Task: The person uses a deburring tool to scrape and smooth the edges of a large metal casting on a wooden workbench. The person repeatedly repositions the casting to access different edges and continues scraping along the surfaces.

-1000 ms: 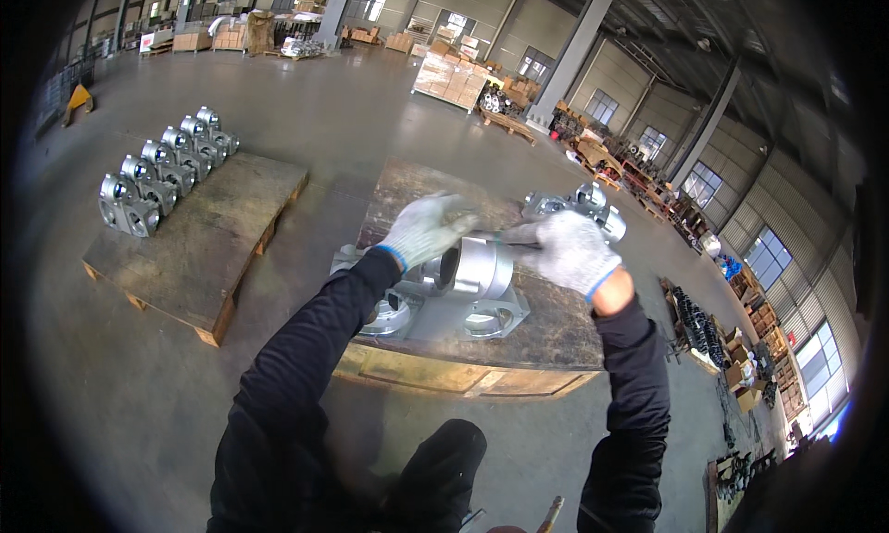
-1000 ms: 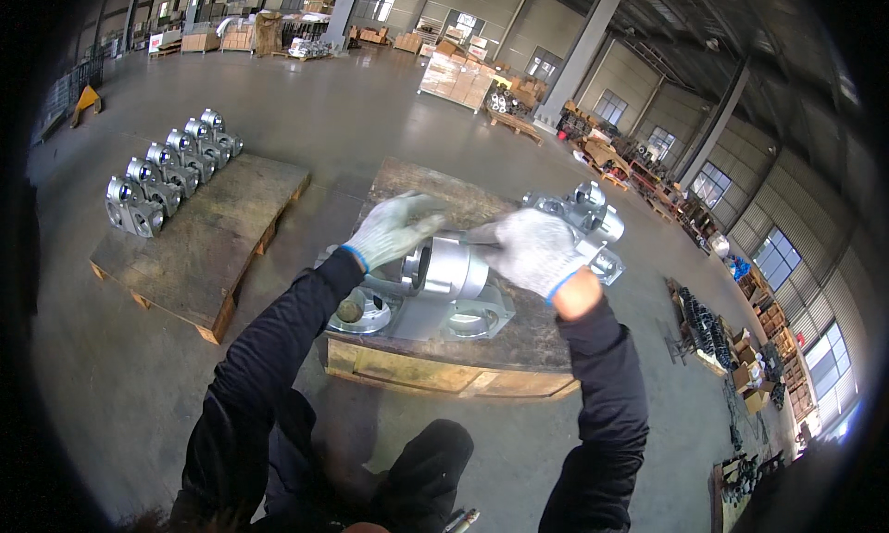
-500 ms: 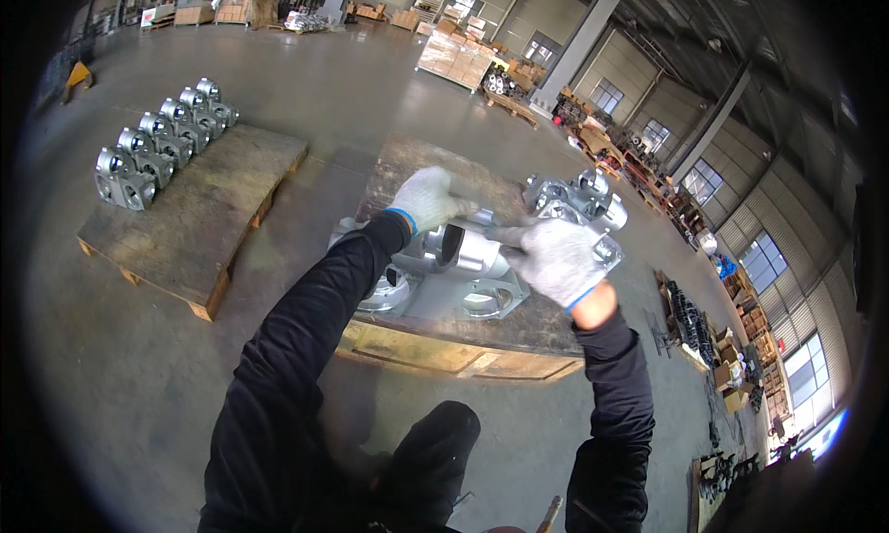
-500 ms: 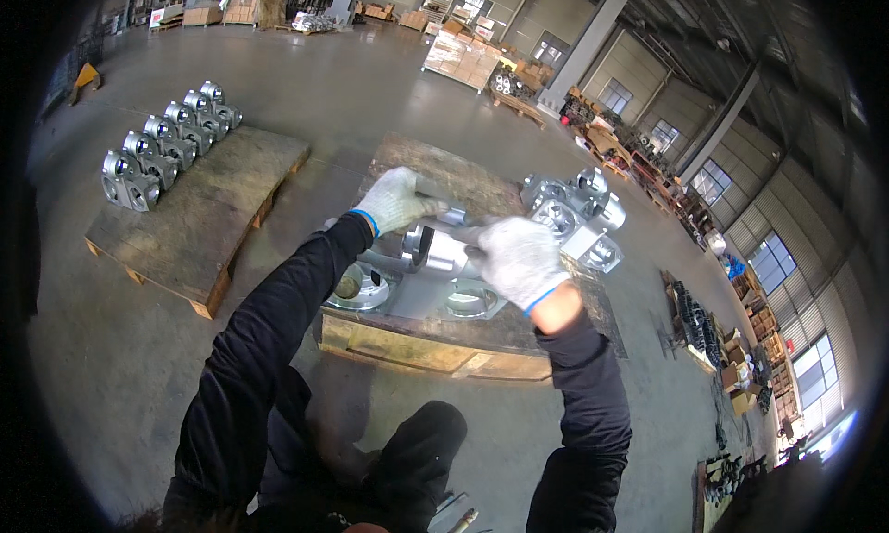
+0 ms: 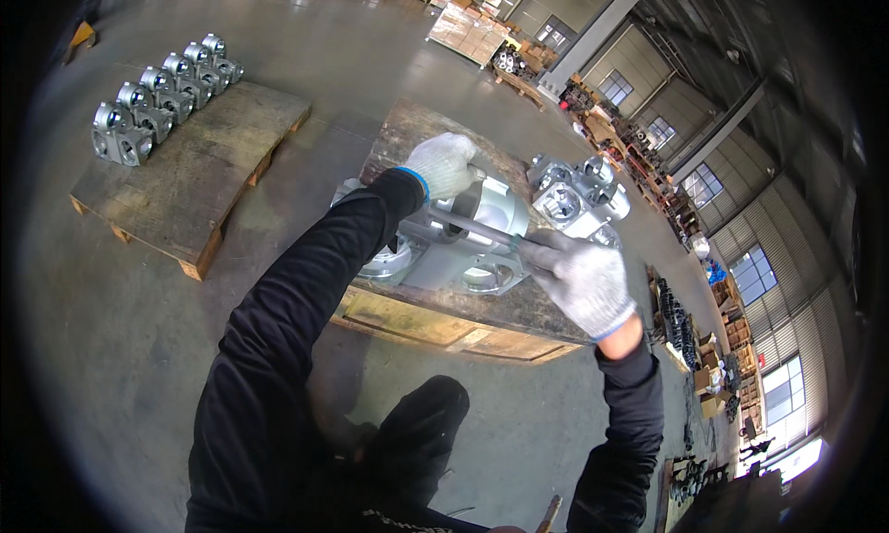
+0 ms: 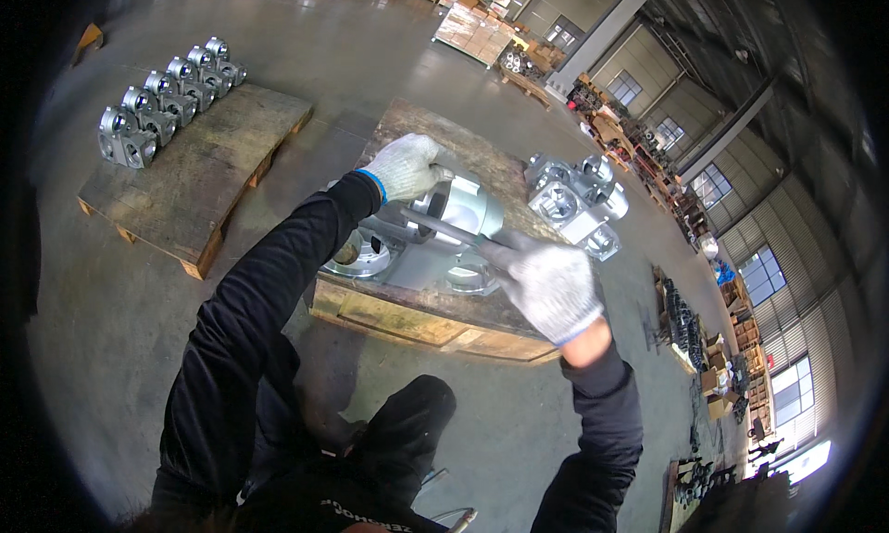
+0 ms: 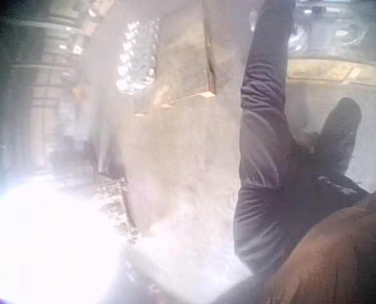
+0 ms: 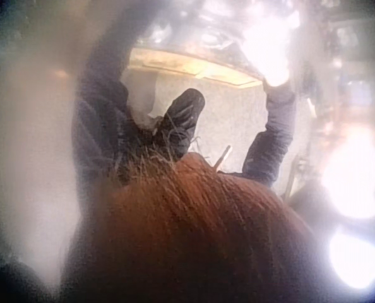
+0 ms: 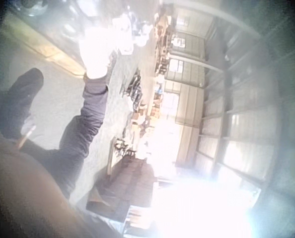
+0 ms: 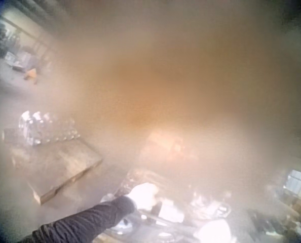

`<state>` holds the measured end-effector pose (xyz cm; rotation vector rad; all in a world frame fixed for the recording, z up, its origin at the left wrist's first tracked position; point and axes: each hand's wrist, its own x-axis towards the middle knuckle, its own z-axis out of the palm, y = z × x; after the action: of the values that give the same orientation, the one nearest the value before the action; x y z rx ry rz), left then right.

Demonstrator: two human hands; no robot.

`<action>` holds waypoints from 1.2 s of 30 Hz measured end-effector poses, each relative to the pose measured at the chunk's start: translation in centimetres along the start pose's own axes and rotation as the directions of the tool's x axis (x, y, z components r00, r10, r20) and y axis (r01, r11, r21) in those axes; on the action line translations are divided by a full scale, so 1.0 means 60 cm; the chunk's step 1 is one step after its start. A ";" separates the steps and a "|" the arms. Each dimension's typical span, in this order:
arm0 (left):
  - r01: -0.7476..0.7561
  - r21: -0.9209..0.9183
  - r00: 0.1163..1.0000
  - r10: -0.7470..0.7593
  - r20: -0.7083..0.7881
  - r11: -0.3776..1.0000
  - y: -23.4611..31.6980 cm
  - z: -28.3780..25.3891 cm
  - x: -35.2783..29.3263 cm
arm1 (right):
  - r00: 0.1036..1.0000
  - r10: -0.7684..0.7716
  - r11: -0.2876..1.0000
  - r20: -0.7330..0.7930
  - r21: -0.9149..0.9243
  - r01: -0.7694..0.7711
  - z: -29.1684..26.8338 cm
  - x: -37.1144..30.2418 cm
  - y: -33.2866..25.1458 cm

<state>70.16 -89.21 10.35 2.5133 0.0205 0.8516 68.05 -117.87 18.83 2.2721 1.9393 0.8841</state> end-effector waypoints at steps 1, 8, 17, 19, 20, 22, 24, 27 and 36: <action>-0.011 0.031 1.000 0.012 -0.028 0.999 -0.002 0.001 0.002 | 0.998 -0.029 1.000 -0.055 0.003 0.029 -0.004 -0.002 0.002; -0.059 -0.040 0.991 0.053 -0.122 0.997 -0.017 -0.011 -0.024 | 0.994 -0.109 0.972 0.020 -0.209 0.110 0.009 -0.001 0.013; 0.319 0.141 0.946 -0.306 -0.105 0.937 -0.131 0.061 -0.175 | 0.990 -0.067 0.981 -0.124 -0.189 0.043 0.035 0.006 0.046; 0.267 0.257 0.961 -0.237 -0.143 0.929 -0.142 0.084 -0.183 | 0.995 -0.072 0.979 -0.072 -0.194 0.057 0.033 0.015 0.045; 0.266 0.263 0.959 -0.227 -0.168 0.927 -0.144 0.093 -0.184 | 0.992 -0.059 0.976 -0.113 -0.217 0.033 0.031 0.019 0.045; 0.291 0.277 0.945 -0.230 -0.232 0.915 -0.146 0.100 -0.184 | 0.994 -0.067 0.964 -0.089 -0.263 0.042 0.028 0.028 0.045; 0.321 0.325 0.943 -0.269 -0.195 0.889 -0.148 0.098 -0.182 | 0.993 -0.061 0.963 -0.104 -0.269 0.031 0.029 0.036 0.047; 0.267 0.317 0.954 -0.203 -0.219 0.910 -0.150 0.097 -0.180 | 0.998 -0.065 0.930 -0.010 -0.364 0.057 0.029 0.040 0.053; 0.257 0.328 0.954 -0.184 -0.236 0.909 -0.148 0.099 -0.183 | 0.996 -0.072 0.947 0.059 -0.311 0.087 0.029 0.065 0.044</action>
<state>65.96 -85.78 -3.95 2.6683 0.5667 1.0806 71.44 -114.28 19.91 2.0023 1.7138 1.0343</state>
